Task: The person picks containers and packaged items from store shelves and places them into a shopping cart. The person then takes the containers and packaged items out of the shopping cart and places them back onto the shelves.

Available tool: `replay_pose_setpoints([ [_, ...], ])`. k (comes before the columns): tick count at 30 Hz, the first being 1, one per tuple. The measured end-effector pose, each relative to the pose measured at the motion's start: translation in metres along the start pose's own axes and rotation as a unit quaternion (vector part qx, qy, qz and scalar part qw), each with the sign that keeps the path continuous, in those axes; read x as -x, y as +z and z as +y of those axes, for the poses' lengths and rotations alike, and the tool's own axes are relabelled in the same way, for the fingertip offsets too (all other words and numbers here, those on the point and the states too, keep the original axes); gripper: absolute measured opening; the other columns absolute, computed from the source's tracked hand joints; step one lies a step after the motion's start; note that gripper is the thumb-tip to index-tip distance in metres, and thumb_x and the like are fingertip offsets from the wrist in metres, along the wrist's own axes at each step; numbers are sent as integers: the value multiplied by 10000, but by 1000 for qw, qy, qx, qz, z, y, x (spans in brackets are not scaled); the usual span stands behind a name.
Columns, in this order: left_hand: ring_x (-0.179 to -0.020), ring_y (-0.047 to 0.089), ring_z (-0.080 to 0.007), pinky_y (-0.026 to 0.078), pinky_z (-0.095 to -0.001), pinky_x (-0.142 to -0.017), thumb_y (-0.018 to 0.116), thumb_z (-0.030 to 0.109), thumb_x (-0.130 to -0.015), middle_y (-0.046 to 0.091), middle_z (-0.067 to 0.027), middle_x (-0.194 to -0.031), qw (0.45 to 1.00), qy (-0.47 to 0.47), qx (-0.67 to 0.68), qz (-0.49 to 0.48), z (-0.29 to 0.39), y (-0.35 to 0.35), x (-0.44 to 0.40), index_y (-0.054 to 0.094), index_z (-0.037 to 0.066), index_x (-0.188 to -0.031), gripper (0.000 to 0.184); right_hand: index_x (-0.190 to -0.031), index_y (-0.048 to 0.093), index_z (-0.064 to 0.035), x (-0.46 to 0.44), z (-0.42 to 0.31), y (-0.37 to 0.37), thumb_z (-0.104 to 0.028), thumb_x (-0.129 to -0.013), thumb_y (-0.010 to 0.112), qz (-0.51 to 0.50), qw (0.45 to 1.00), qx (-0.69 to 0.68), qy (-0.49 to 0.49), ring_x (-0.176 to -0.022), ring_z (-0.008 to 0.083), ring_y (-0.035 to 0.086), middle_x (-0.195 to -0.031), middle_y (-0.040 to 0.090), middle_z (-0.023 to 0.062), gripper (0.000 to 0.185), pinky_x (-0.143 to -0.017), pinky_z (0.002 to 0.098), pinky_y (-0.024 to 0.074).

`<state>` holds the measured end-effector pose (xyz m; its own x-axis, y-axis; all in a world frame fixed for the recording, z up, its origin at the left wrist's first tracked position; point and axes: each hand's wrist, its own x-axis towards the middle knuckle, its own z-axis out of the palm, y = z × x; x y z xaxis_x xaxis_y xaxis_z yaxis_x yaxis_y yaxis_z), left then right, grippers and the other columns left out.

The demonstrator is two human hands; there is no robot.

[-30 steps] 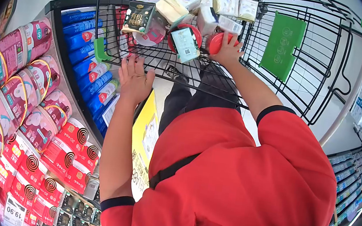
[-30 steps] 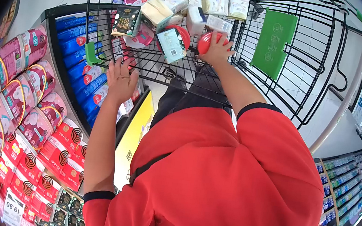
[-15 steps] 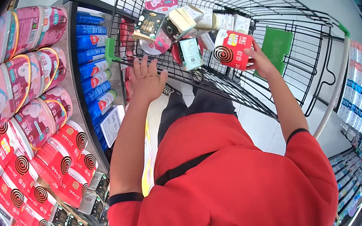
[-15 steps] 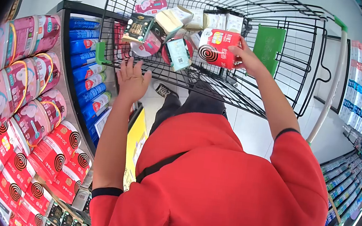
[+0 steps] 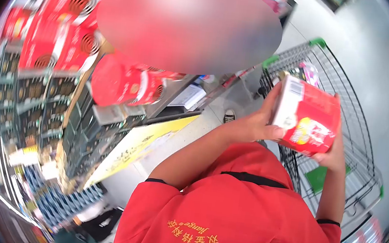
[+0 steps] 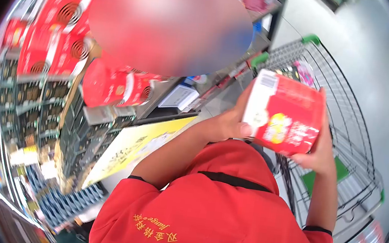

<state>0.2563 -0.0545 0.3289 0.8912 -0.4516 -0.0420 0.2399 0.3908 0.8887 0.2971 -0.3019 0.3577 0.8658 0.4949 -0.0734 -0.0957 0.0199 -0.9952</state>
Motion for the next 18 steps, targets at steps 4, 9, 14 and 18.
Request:
replay_pose_setpoints([
  [4,-1366,369,-280,292,-449,-1128,752,392,-745,372,-151,-1471,981,56,144,121,8,-20,60,231,41,-1482,968,-1526,13,-10,-47,-33,70,-428,-518,877,-110,989,73,-70,-1409,284,290,-1548,214,172,1392,-1143,395,214],
  [9,-1308,454,-272,346,-485,-1110,668,340,-804,487,-124,-1386,921,178,263,226,35,-41,122,400,44,-1386,706,-1521,115,-7,-107,-81,147,-367,-515,868,-211,912,225,-272,-1424,343,260,-1548,198,207,1307,-1148,414,208],
  [14,-1293,468,-219,355,-423,-1097,596,410,-897,497,-75,-1387,863,266,-52,427,78,-73,166,399,64,-1390,635,-1475,298,-25,-152,-129,238,-342,-562,806,-219,842,244,-428,-1427,327,268,-1512,326,173,1092,-1150,430,220],
  [18,-1326,421,-244,326,-410,-1107,607,361,-916,383,-152,-1468,739,368,-133,549,132,-80,197,230,9,-1471,758,-1486,254,-10,-169,-170,305,-375,-680,788,-291,796,306,-434,-1411,307,292,-1519,295,186,1033,-1145,409,241],
])
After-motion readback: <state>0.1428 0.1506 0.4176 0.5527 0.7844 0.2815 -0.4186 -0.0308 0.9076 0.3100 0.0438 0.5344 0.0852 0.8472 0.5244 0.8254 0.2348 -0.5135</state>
